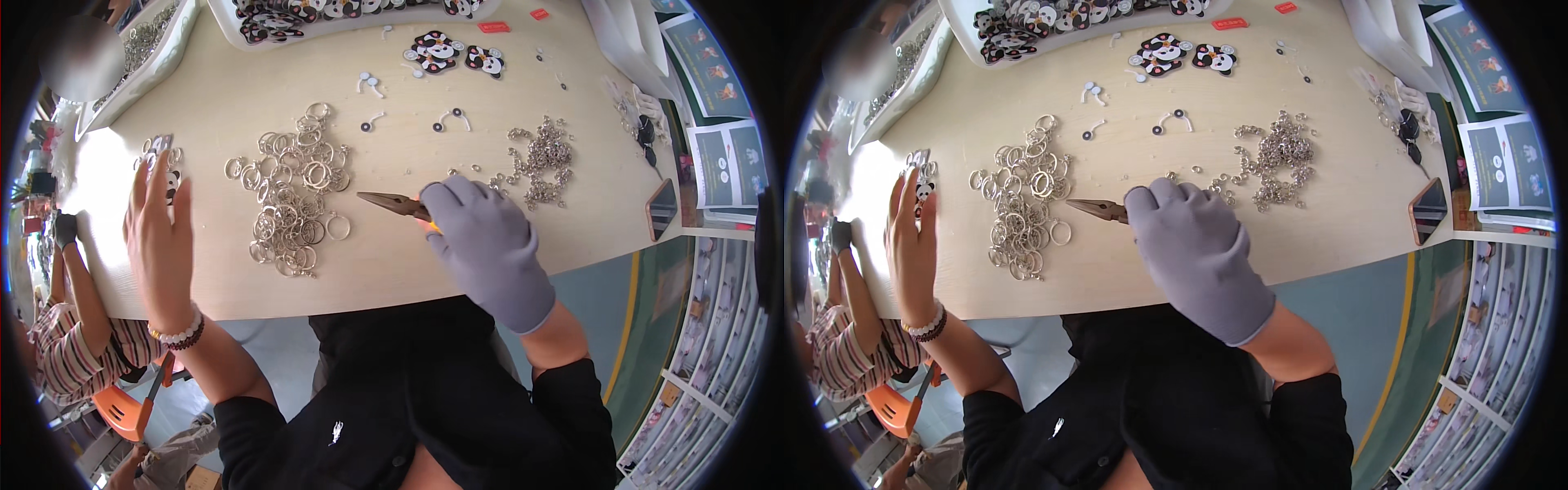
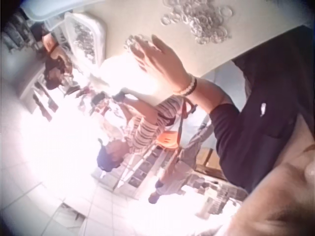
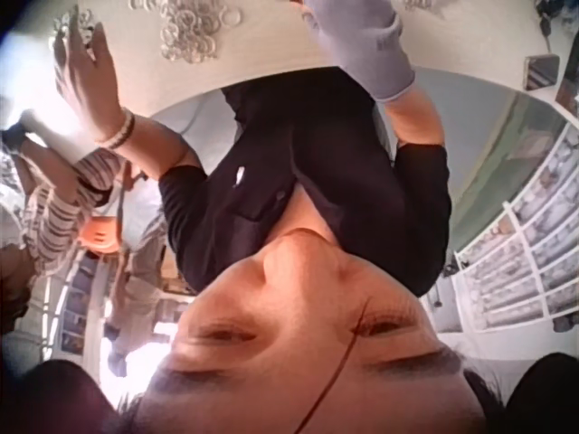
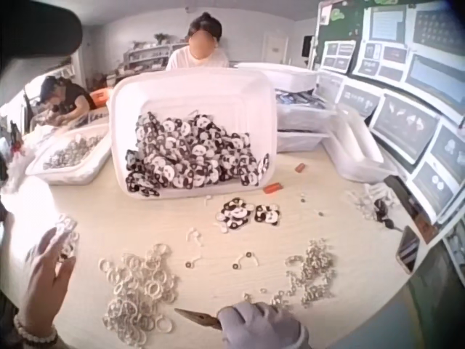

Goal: The person assembles keychains by attaching panda charms and metal rings together using pliers.

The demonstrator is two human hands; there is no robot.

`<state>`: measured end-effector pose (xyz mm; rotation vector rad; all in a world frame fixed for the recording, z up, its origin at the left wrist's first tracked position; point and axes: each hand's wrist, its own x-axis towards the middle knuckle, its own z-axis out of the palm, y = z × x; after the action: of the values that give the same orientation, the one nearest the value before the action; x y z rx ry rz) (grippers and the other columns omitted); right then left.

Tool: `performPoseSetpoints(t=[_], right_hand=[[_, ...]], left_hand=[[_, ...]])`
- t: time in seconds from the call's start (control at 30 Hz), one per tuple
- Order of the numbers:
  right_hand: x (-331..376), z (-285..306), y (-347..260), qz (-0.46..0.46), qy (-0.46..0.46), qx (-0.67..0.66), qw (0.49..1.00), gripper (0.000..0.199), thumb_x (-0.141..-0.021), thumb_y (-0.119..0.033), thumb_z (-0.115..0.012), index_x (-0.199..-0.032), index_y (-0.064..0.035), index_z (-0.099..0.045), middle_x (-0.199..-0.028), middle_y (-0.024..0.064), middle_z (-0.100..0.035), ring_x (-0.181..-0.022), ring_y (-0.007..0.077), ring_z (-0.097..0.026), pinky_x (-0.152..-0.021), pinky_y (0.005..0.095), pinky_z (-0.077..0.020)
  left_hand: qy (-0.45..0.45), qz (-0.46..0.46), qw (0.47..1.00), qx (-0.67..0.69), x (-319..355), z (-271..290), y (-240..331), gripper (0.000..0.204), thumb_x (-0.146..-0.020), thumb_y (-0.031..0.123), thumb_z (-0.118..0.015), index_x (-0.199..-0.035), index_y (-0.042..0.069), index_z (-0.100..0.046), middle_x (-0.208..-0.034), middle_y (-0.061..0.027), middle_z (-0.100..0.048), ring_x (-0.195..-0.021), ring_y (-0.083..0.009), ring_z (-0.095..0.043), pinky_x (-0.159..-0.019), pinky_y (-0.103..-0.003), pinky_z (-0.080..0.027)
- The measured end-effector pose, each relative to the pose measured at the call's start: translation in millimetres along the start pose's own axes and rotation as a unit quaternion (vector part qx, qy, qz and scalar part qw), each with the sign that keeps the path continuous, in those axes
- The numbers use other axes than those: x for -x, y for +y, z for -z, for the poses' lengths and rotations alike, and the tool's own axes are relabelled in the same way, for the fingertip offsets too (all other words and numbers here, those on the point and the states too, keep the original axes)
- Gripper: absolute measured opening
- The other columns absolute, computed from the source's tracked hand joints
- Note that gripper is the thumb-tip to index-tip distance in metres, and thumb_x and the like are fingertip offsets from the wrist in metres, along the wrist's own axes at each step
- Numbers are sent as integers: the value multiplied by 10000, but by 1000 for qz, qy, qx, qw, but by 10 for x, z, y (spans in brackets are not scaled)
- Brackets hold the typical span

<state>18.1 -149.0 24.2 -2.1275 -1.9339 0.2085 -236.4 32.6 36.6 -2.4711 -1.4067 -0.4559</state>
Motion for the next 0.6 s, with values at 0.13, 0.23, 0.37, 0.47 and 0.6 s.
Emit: performPoseSetpoints(t=[0.13, 0.23, 0.37, 0.47, 0.6], right_hand=[[-51, -30, -110, -19, -34, 145, 989, 175, -753, -129, -614, -909, -68, -563, -806, 72, -571, -744, 214, -618, -645, 345, -502], [-37, -17, -126, -3, -10, 137, 991, 170, -731, -122, -604, -887, -67, -563, -793, 71, -566, -733, 214, -615, -642, 337, -502], [-13, -97, -118, -6, -3, 144, 990, 199, -705, -113, -605, -892, -62, -558, -794, 70, -555, -726, 211, -604, -642, 328, -499], [13, -133, -57, 27, 39, 122, 991, 187, -702, -138, -617, -874, -76, -580, -791, 36, -570, -740, 175, -588, -672, 300, -472], [104, -68, 35, 57, 65, 34, 996, 210, -705, -117, -621, -894, -57, -553, -822, 77, -557, -755, 209, -591, -680, 325, -483]], left_hand=[[-68, -136, 952, 265, -477, -53, 686, 342, -878, 211, -587, -1178, 46, -577, -1160, -158, -586, -1050, -309, -573, -896, -348, -447], [-145, -212, 913, 317, -822, -344, 1049, 367, -864, 176, -599, -1198, 29, -555, -1148, -147, -585, -1042, -296, -571, -911, -369, -434], [-156, -255, 904, 306, -1179, -624, 1455, 424, -865, 255, -602, -1218, 29, -539, -1178, -159, -565, -1082, -301, -547, -932, -369, -421], [-160, -271, 907, 282, -1299, -757, 1830, 487, -856, 303, -614, -1241, 21, -515, -1224, -188, -528, -1139, -330, -500, -968, -383, -398], [-178, -271, 916, 236, -1416, -859, 2147, 562, -829, 327, -636, -1258, -2, -481, -1248, -218, -487, -1178, -369, -447, -1012, -412, -362]])
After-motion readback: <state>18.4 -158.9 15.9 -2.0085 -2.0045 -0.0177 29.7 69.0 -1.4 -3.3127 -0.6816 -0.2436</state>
